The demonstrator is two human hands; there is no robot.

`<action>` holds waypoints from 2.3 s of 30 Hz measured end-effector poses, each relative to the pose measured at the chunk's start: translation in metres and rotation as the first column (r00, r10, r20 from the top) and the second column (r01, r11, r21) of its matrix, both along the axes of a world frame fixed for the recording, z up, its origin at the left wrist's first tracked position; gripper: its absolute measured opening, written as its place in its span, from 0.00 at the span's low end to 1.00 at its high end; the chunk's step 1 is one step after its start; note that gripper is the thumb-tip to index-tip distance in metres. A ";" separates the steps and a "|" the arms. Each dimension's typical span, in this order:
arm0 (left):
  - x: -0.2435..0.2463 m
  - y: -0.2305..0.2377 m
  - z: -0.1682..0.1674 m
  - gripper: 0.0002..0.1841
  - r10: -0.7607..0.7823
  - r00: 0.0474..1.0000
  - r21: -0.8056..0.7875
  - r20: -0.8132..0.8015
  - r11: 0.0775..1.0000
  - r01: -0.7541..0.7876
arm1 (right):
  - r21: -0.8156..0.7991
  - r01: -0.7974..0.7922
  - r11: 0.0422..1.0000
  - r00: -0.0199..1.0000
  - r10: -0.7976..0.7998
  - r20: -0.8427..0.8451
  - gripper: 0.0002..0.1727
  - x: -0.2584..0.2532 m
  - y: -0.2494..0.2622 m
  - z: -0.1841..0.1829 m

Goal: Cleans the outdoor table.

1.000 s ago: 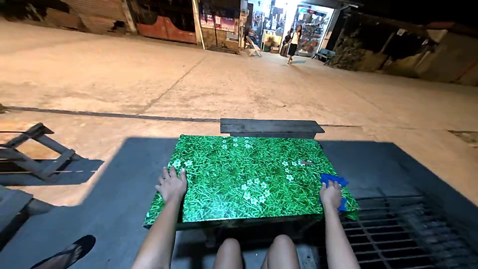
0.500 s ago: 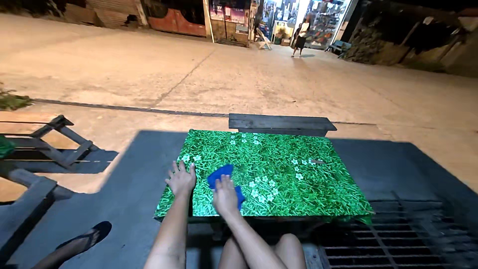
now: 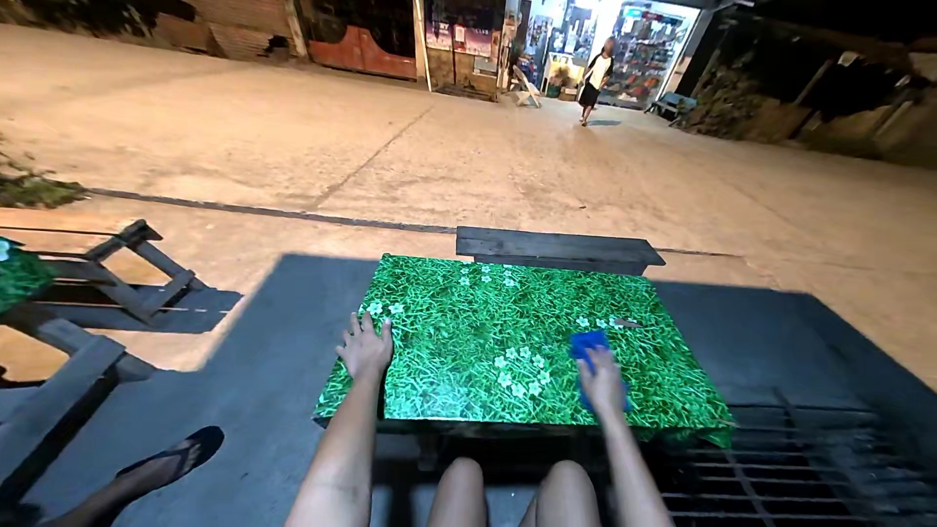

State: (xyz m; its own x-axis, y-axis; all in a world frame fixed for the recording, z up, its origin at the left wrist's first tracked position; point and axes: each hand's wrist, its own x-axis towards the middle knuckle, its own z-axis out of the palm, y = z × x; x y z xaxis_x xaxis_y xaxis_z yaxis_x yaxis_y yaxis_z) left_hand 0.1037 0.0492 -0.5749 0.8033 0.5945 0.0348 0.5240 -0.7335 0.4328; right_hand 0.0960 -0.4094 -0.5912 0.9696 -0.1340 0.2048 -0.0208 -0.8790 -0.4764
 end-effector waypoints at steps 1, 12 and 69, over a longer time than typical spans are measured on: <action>-0.001 -0.001 0.001 0.37 -0.002 1.000 0.001 0.000 1.000 0.002 | -0.023 0.096 0.995 0.995 -0.095 0.005 0.28 0.001 -0.039 -0.003; -0.001 -0.003 0.003 0.38 0.003 1.000 -0.020 -0.003 1.000 -0.003 | -0.016 0.326 0.945 0.942 -0.326 -0.084 0.27 0.013 0.006 0.012; 0.117 -0.024 -0.007 0.57 -0.044 0.998 0.163 0.039 0.986 0.037 | -0.101 0.148 0.984 0.973 -0.163 -0.161 0.48 0.012 -0.014 -0.003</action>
State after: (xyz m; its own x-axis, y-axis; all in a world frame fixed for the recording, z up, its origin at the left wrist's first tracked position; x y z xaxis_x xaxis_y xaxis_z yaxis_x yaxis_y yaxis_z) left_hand 0.2202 0.0253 -0.5816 0.8222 0.5455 0.1627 0.4766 -0.8160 0.3272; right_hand 0.1078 -0.4232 -0.5947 0.9599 -0.2741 0.0583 -0.2334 -0.8970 -0.3753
